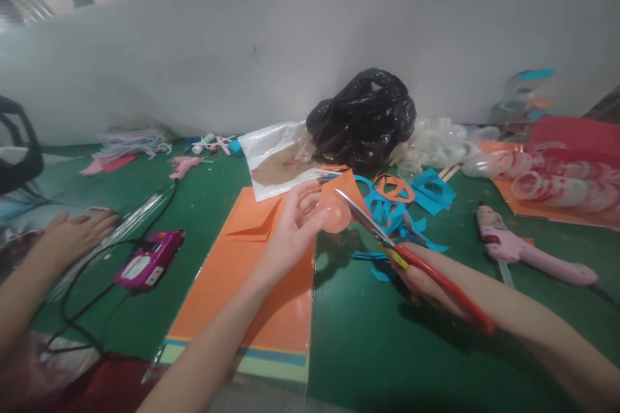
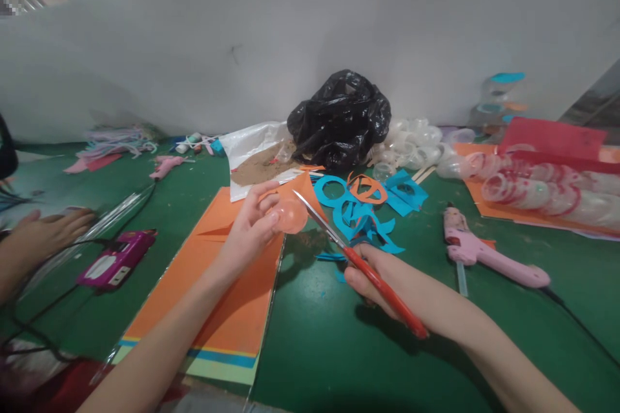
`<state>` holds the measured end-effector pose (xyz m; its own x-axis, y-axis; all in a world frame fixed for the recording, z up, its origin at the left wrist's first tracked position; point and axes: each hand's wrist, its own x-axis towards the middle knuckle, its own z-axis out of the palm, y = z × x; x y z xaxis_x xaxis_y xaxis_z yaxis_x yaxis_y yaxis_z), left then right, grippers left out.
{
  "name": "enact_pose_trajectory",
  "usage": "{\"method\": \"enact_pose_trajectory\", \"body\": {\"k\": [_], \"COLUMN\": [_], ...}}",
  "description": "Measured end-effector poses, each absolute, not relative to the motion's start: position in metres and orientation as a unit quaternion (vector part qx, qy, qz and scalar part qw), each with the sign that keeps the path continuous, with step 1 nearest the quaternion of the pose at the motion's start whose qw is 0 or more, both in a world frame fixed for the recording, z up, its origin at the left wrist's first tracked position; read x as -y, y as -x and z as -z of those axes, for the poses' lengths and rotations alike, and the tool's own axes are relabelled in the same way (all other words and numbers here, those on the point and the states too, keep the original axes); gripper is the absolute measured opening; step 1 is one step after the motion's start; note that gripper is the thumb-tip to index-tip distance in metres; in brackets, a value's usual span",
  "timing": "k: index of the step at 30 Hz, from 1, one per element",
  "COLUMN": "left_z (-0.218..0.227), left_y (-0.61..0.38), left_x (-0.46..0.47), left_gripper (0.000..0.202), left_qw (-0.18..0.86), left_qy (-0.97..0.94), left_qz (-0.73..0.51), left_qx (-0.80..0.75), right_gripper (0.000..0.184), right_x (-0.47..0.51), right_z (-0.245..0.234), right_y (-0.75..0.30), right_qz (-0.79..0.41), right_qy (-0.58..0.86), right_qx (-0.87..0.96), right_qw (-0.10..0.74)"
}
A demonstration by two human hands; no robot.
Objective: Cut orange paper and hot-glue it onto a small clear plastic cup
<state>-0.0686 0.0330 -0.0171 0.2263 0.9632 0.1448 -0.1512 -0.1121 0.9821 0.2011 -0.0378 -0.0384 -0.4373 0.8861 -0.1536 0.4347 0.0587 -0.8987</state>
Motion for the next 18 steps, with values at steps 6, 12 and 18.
{"method": "enact_pose_trajectory", "body": {"k": [6, 12, 18], "left_z": [0.019, 0.021, 0.016], "left_y": [0.069, 0.067, 0.064], "left_x": [-0.035, -0.033, -0.028], "left_gripper": [0.052, 0.056, 0.062], "left_qw": [0.554, 0.541, 0.563], "left_qy": [-0.559, -0.554, -0.525], "left_qz": [-0.502, -0.503, -0.5], "left_qx": [-0.359, -0.385, -0.397], "right_gripper": [0.062, 0.056, 0.061], "right_x": [0.034, 0.035, 0.034], "right_z": [0.024, 0.03, 0.025], "right_y": [-0.185, -0.182, -0.182], "right_qz": [-0.522, -0.552, -0.545], "right_qy": [0.518, 0.523, 0.525], "right_qx": [0.648, 0.616, 0.622], "right_qw": [0.198, 0.204, 0.199]}}
